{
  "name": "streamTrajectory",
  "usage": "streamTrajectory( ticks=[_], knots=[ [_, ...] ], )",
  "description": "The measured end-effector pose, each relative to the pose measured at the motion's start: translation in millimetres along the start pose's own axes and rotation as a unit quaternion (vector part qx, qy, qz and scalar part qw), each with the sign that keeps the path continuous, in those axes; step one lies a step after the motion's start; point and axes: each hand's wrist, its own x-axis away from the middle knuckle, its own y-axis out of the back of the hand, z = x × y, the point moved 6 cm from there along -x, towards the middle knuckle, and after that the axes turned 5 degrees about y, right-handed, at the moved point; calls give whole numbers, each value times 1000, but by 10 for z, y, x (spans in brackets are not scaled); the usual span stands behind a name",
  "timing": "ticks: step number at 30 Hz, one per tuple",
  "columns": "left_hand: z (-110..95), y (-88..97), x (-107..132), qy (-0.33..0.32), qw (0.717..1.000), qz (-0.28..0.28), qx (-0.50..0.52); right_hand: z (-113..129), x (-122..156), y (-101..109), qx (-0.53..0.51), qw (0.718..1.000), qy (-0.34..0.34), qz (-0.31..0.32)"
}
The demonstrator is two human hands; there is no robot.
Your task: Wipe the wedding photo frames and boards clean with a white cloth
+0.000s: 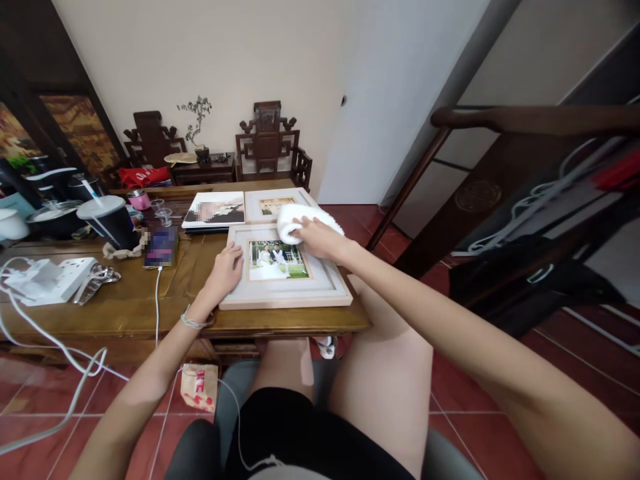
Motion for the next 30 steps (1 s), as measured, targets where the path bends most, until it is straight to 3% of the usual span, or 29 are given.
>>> streamTrajectory(
  ticks=[3, 6, 11, 15, 17, 20, 26, 30],
  knots=[
    [-24, 9, 2, -4, 1000, 4, -4, 98, -21, -218, 14, 999, 28, 20],
    [-50, 10, 11, -7, 1000, 10, -12, 253, 204, -234, -13, 996, 70, 49],
    [-70, -28, 20, -18, 999, 21, -25, 519, 726, 138, -123, 980, 105, 119],
    [-90, -43, 17, -26, 998, 32, -41, 657, 883, 440, -181, 969, 91, 142],
    [-106, -37, 13, -31, 998, 33, -42, 673, 843, 438, -170, 973, 65, 145],
    [-123, -28, 11, -37, 998, 36, -40, 630, 673, 275, -125, 984, 19, 128],
    [-107, -24, 18, -35, 998, 37, -42, 319, 102, -75, -29, 997, -75, 24],
    [-80, -36, 17, -31, 998, 39, -46, 186, -162, -288, -18, 996, -81, 35]
  ],
)
